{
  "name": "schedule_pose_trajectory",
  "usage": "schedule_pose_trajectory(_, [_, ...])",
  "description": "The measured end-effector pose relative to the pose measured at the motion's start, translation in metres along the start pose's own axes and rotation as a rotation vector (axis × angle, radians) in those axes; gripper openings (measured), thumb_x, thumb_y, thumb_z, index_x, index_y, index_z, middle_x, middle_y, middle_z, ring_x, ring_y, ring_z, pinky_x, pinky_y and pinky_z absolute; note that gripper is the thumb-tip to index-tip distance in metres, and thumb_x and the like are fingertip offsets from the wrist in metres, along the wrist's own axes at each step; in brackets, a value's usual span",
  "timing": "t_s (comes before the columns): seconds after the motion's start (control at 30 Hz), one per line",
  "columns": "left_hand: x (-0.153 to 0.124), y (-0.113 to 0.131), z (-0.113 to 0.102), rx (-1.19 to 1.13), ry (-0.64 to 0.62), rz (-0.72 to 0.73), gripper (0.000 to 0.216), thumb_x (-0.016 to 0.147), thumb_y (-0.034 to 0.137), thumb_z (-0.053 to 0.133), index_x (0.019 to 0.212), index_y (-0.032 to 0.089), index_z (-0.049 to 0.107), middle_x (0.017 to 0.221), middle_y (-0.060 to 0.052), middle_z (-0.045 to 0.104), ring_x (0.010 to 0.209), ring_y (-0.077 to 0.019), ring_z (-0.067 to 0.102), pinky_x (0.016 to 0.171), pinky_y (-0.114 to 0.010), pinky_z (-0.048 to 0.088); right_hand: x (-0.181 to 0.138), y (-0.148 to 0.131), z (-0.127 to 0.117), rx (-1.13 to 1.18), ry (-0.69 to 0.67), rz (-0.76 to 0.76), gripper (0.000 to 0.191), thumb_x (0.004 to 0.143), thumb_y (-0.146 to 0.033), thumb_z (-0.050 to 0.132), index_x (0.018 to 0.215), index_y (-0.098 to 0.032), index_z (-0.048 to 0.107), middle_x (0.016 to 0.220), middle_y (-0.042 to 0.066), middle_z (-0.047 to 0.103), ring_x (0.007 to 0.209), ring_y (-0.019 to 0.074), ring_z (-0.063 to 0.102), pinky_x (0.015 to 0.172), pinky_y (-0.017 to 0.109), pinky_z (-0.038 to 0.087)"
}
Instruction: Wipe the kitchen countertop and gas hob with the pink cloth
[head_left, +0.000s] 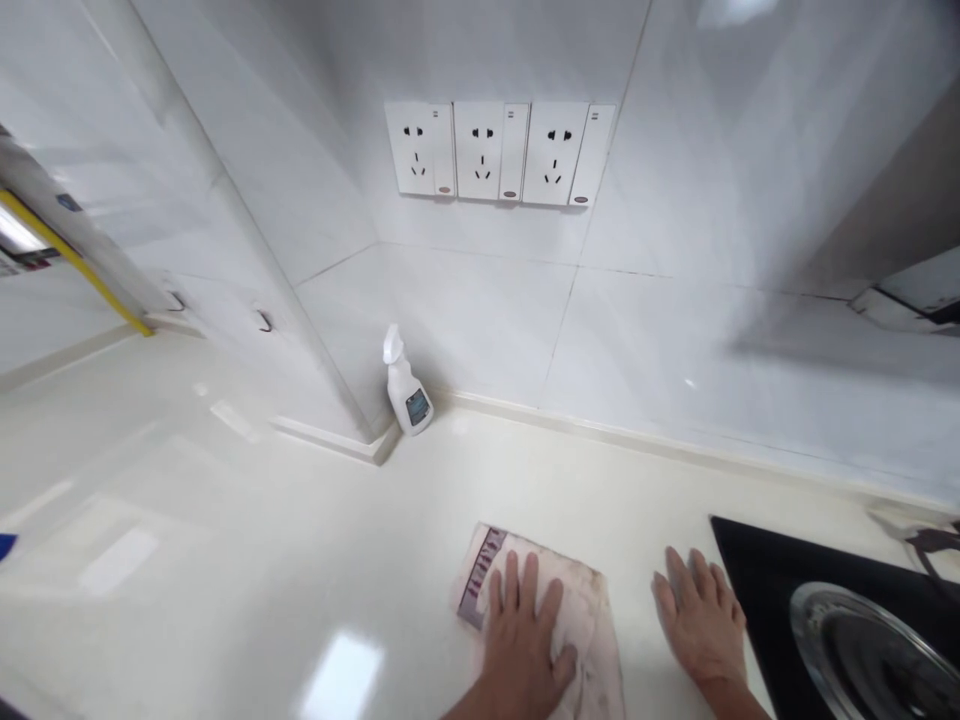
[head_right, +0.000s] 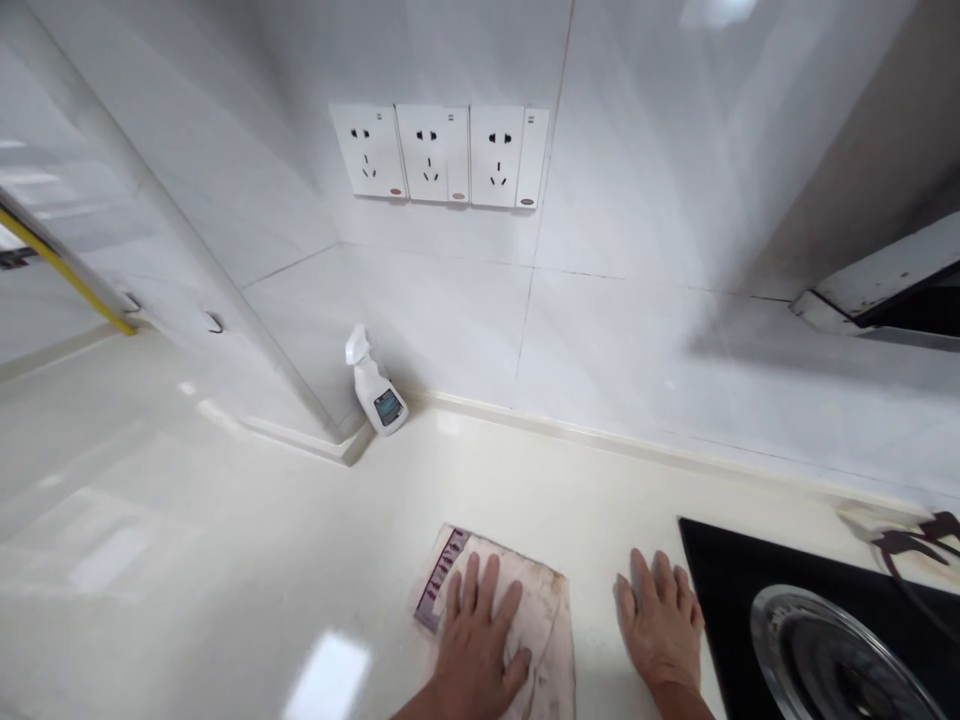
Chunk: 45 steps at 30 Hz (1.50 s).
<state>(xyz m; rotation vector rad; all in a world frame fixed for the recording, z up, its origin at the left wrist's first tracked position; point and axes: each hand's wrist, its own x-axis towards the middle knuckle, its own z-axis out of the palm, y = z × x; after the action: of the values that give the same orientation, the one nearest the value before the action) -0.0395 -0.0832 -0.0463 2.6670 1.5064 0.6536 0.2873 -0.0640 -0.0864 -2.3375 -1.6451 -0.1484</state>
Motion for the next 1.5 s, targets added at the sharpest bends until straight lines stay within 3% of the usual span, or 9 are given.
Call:
schedule_pose_trajectory(0.23, [0.076,0.017,0.025,-0.257,-0.238,0.081,0.081,0.092,0.066,0.056,0.164,0.032,0.037,0.177,-0.013,0.014,0.161,-0.0486,0.012,0.125,-0.074,0.016,0.0,-0.006,-0.006,-0.02,0.012,-0.008,0.071,0.1,-0.062,0.025,0.151,-0.021,0.055,0.163,0.017,0.043,0.156,0.0408,0.028,0.121,0.064,0.031])
schedule_pose_trajectory(0.37, [0.12,0.02,0.032,-0.313,-0.295,0.136,0.08,0.093,0.071,0.05,0.162,0.032,0.041,0.177,-0.013,0.019,0.162,-0.0464,0.012,0.126,-0.071,0.014,0.0,-0.008,-0.008,-0.032,0.04,-0.017,0.07,0.101,-0.056,0.022,0.148,-0.02,0.058,0.162,0.017,0.044,0.155,0.0403,0.03,0.121,0.063,0.031])
schedule_pose_trajectory(0.5, [0.159,0.004,0.037,-0.28,-0.307,0.163,0.076,0.092,0.072,0.052,0.158,0.035,0.047,0.175,-0.009,0.027,0.161,-0.0427,0.019,0.127,-0.065,0.016,0.0,-0.01,-0.009,-0.035,0.043,-0.013,0.068,0.101,-0.057,0.024,0.149,-0.022,0.058,0.161,0.015,0.045,0.155,0.0391,0.03,0.121,0.062,0.032])
schedule_pose_trajectory(0.73, [0.205,-0.049,0.041,-0.159,-0.181,0.032,0.068,0.093,0.068,0.055,0.152,0.034,0.056,0.171,-0.01,0.038,0.158,-0.0418,0.028,0.125,-0.061,0.02,0.0,-0.01,-0.011,-0.042,0.039,-0.019,0.071,0.102,-0.062,0.023,0.149,-0.021,0.057,0.162,0.016,0.044,0.155,0.04,0.029,0.12,0.063,0.033])
schedule_pose_trajectory(1.03, [0.195,-0.111,0.03,-0.089,-0.098,-0.106,0.064,0.094,0.061,0.058,0.151,0.031,0.057,0.17,-0.011,0.038,0.158,-0.0417,0.028,0.125,-0.061,0.019,0.0,-0.01,-0.014,-0.019,0.018,0.0,0.072,0.101,-0.063,0.022,0.149,-0.023,0.057,0.162,0.015,0.044,0.157,0.0396,0.028,0.121,0.063,0.033])
schedule_pose_trajectory(1.5, [0.126,-0.169,-0.022,0.063,-0.034,-0.297,0.056,0.094,0.05,0.06,0.147,0.033,0.062,0.167,-0.009,0.045,0.157,-0.0383,0.033,0.125,-0.057,0.024,0.001,0.002,-0.005,0.035,-0.009,0.008,0.072,0.1,-0.066,0.027,0.15,-0.024,0.056,0.163,0.016,0.043,0.155,0.0431,0.029,0.118,0.068,0.034])
